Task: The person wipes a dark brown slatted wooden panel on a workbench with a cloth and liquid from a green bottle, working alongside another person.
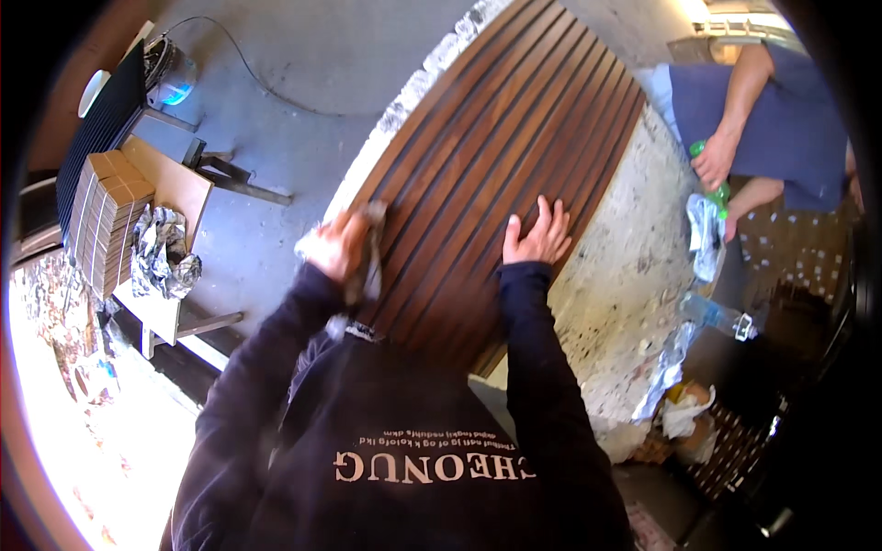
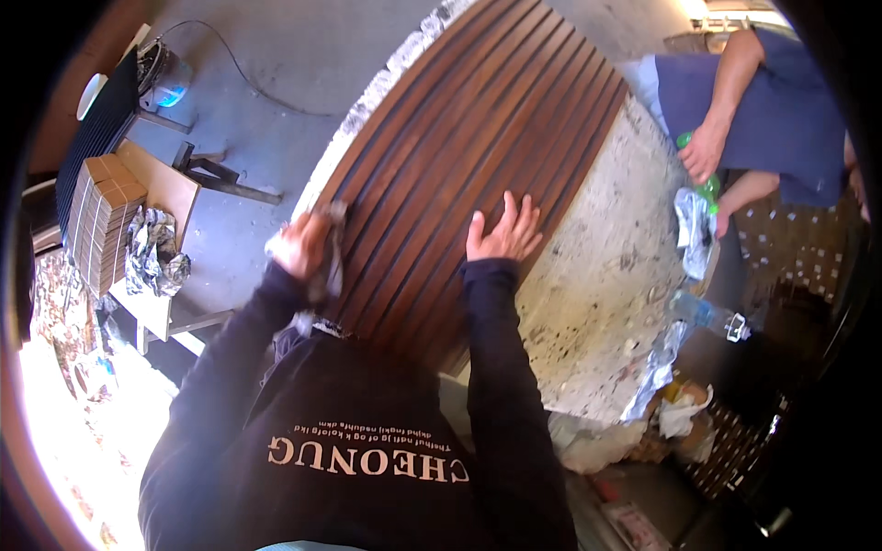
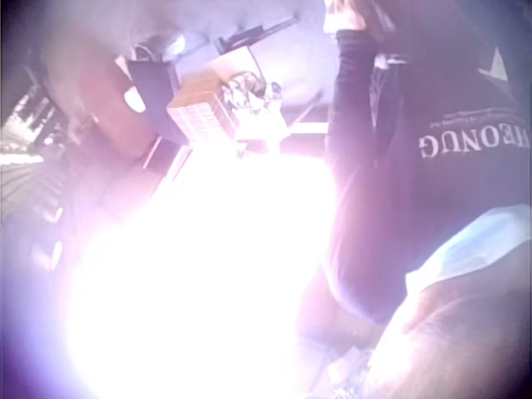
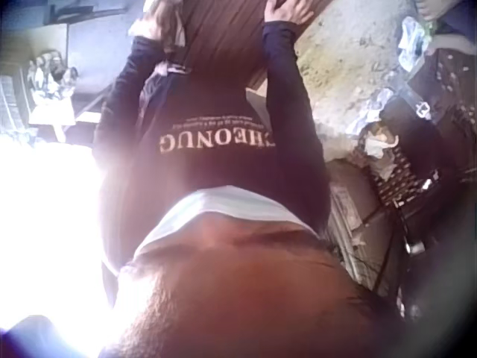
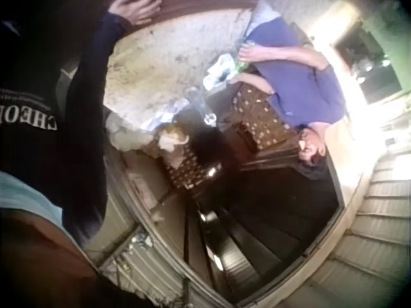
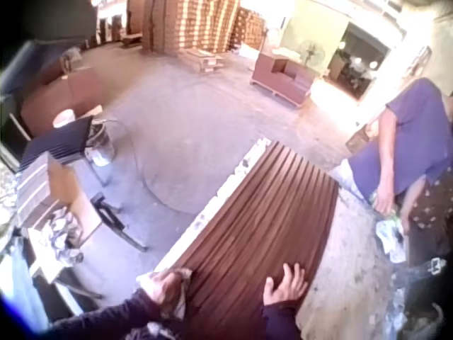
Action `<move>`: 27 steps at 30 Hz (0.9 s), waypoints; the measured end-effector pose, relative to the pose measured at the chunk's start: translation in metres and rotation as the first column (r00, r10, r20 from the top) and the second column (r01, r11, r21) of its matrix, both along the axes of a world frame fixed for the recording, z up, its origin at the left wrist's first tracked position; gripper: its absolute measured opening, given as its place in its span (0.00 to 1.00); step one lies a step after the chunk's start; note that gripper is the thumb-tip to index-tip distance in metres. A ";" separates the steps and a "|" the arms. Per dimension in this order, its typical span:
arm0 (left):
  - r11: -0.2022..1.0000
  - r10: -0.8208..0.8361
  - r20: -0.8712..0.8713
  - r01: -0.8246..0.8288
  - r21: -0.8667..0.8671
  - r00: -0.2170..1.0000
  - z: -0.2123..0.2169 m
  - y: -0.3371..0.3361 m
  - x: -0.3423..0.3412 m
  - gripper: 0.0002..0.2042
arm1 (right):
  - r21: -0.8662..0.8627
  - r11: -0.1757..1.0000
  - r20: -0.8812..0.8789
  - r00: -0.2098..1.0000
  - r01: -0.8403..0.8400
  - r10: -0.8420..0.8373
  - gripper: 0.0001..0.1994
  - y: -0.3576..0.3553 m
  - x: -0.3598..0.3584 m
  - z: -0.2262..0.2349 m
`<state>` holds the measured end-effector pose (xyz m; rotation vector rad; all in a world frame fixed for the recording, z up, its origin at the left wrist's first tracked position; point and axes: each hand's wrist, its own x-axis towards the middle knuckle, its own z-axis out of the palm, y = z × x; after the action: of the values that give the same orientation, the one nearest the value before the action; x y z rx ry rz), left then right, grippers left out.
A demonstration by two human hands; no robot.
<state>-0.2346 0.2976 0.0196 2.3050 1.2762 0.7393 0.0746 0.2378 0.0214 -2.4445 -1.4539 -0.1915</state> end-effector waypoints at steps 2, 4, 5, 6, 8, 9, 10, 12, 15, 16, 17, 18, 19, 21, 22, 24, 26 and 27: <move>1.000 0.006 0.066 -0.005 -0.020 0.998 0.004 0.053 0.037 0.09 | -0.023 1.000 -0.028 1.000 -0.003 0.003 0.29 0.007 -0.002 0.002; 0.995 0.095 0.038 -0.095 -0.006 0.995 -0.003 0.088 0.057 0.06 | -0.012 0.999 -0.101 0.994 -0.031 0.030 0.29 0.011 -0.009 -0.003; 0.992 0.121 0.054 -0.122 0.010 0.991 -0.003 0.099 0.065 0.05 | 0.008 0.999 -0.122 0.992 -0.039 0.040 0.30 0.013 -0.007 -0.006; 0.995 0.095 0.057 -0.096 0.013 0.994 -0.008 0.090 0.064 0.06 | 0.005 0.999 -0.119 0.992 -0.033 0.033 0.30 0.010 0.000 -0.007; 0.993 0.047 -0.006 -0.046 0.110 0.999 0.001 0.055 0.048 0.10 | -0.010 1.000 -0.096 0.995 0.002 -0.003 0.29 0.002 0.010 -0.001; 0.992 0.090 -0.065 -0.084 0.092 0.994 0.012 0.034 0.041 0.14 | -0.021 1.000 -0.082 0.997 0.011 -0.013 0.29 0.001 0.010 0.001; 0.985 0.117 -0.123 -0.099 0.139 0.986 0.016 0.022 0.033 0.16 | -0.010 1.000 -0.083 0.997 0.011 -0.011 0.29 0.004 0.006 0.000; 0.994 0.072 -0.122 -0.061 0.090 0.990 0.015 0.035 0.035 0.12 | 0.015 1.000 -0.087 0.996 0.005 -0.004 0.28 0.007 0.003 -0.002; 0.992 0.016 -0.029 -0.013 0.127 0.999 0.001 0.071 0.059 0.07 | 0.032 0.999 -0.088 0.996 0.018 -0.015 0.27 0.003 0.002 -0.006; 0.995 0.006 -0.022 -0.004 0.102 1.000 -0.001 0.086 0.073 0.07 | 0.037 0.999 -0.068 0.997 0.035 -0.032 0.27 0.001 0.003 -0.007; 0.997 -0.005 -0.014 0.006 0.078 1.000 -0.002 0.104 0.091 0.06 | 0.034 0.998 -0.066 0.997 0.053 -0.051 0.27 -0.001 0.007 -0.007; 0.995 0.003 -0.018 -0.001 0.102 1.000 -0.006 0.124 0.103 0.05 | 0.029 0.999 -0.068 0.997 0.045 -0.043 0.27 0.001 0.004 -0.009; 0.992 0.011 -0.016 -0.009 0.128 1.000 -0.010 0.147 0.119 0.05 | 0.026 0.999 -0.063 0.997 0.036 -0.034 0.27 0.003 0.002 -0.010; 0.995 0.047 -0.079 -0.041 0.086 0.996 -0.001 0.195 0.145 0.06 | 0.036 0.999 -0.083 0.996 0.023 -0.020 0.27 0.012 -0.004 -0.009; 0.990 0.047 -0.056 -0.039 0.138 0.997 -0.003 0.215 0.158 0.07 | 0.034 0.999 -0.093 0.996 0.013 -0.010 0.27 0.013 -0.004 -0.008; 0.985 0.031 -0.024 -0.026 0.169 0.999 -0.003 0.218 0.169 0.10 | 0.020 1.000 -0.098 0.995 0.021 -0.019 0.27 0.009 0.000 -0.007; 0.994 0.021 -0.059 -0.015 0.107 0.998 -0.008 0.192 0.160 0.09 | 0.017 0.999 -0.086 0.996 0.036 -0.035 0.27 0.004 0.009 -0.007; 0.995 0.007 -0.073 0.001 0.102 0.997 -0.006 0.178 0.151 0.08 | 0.023 0.999 -0.087 0.995 0.048 -0.046 0.27 0.002 0.012 -0.006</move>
<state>-0.0836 0.4755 0.0136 2.4323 1.3022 0.7430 0.0866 0.2398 0.0158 -2.4367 -1.3512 -0.1114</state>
